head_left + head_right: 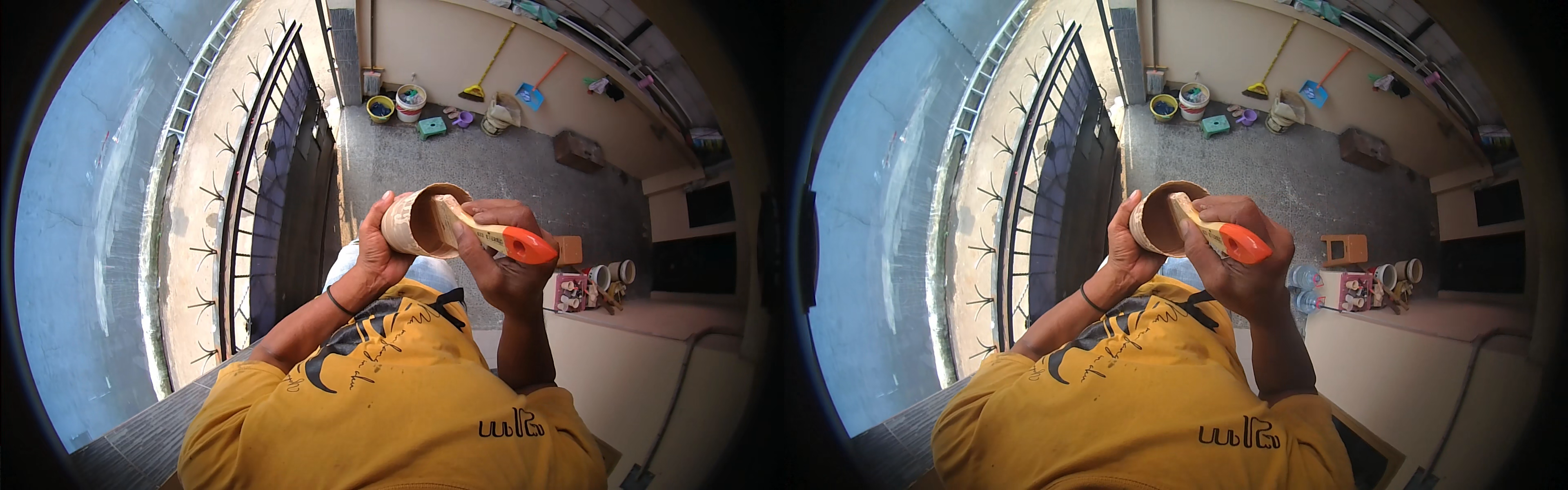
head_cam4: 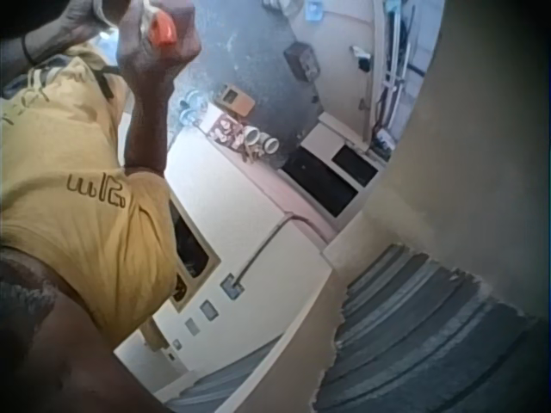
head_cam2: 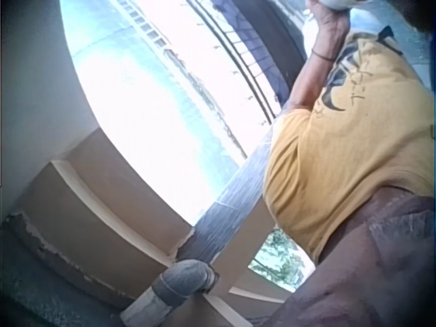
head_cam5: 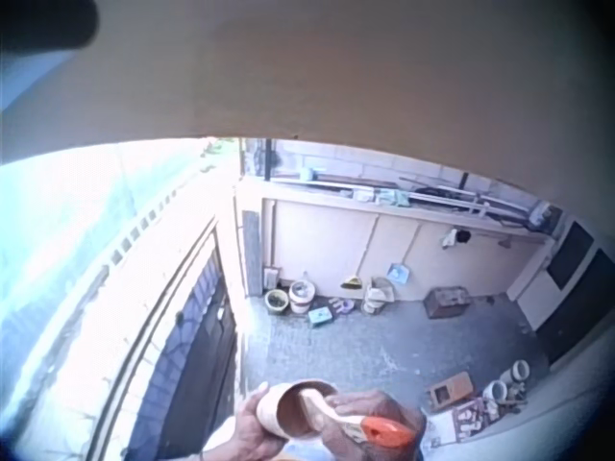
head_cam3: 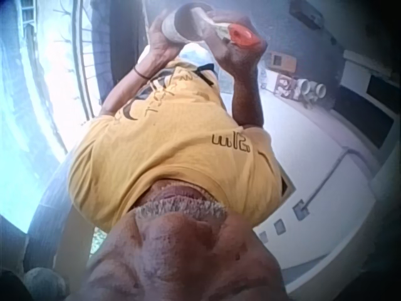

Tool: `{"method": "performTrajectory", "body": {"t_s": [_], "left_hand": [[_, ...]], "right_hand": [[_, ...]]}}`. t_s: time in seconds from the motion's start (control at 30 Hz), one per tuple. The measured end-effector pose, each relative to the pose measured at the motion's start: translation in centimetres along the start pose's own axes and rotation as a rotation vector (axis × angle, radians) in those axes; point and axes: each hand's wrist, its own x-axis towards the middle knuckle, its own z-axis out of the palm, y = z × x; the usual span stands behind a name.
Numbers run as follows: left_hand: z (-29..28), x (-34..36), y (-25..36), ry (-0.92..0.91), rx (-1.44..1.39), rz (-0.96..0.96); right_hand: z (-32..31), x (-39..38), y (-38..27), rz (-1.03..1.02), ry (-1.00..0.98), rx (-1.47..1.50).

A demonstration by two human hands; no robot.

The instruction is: The person paints a ceiling using a paintbrush and a small container of paint. They repeatedly dip the brush into the container and apply paint to the ceiling surface in long strokes, covering a large area.

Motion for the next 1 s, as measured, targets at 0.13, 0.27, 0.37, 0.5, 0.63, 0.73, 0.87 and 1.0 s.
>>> {"method": "performTrajectory", "body": {"t_s": [0.13,0.27,0.37,0.5,0.63,0.73,0.87,1.0], "left_hand": [[0.0,-0.3,0.1,-0.027,0.013,0.015],[0.0,-0.3,0.1,-0.029,0.017,0.026],[-0.1,-0.3,0.1,-0.013,0.016,0.017],[-0.2,-0.1,0.2,0.008,0.014,0.008],[-0.3,0.0,0.1,0.03,-0.006,0.007],[-0.4,0.1,0.2,0.033,-0.012,0.002],[-0.4,-0.1,0.3,0.023,-0.012,-0.016],[-0.7,0.1,0.2,0.023,-0.028,-0.017]], "right_hand": [[1.1,0.1,0.9,-0.094,-0.054,-0.074],[1.1,0.0,0.9,-0.087,-0.081,-0.116],[0.7,-0.2,1.0,-0.049,-0.018,-0.041],[-0.6,0.0,-0.1,0.041,0.135,0.112],[-2.2,0.2,0.0,0.062,0.231,0.142],[-2.3,0.0,0.0,0.126,0.307,0.186],[-2.1,-0.3,0.2,0.251,0.338,0.265],[-2.1,-0.2,0.0,0.322,0.36,0.287]]}}
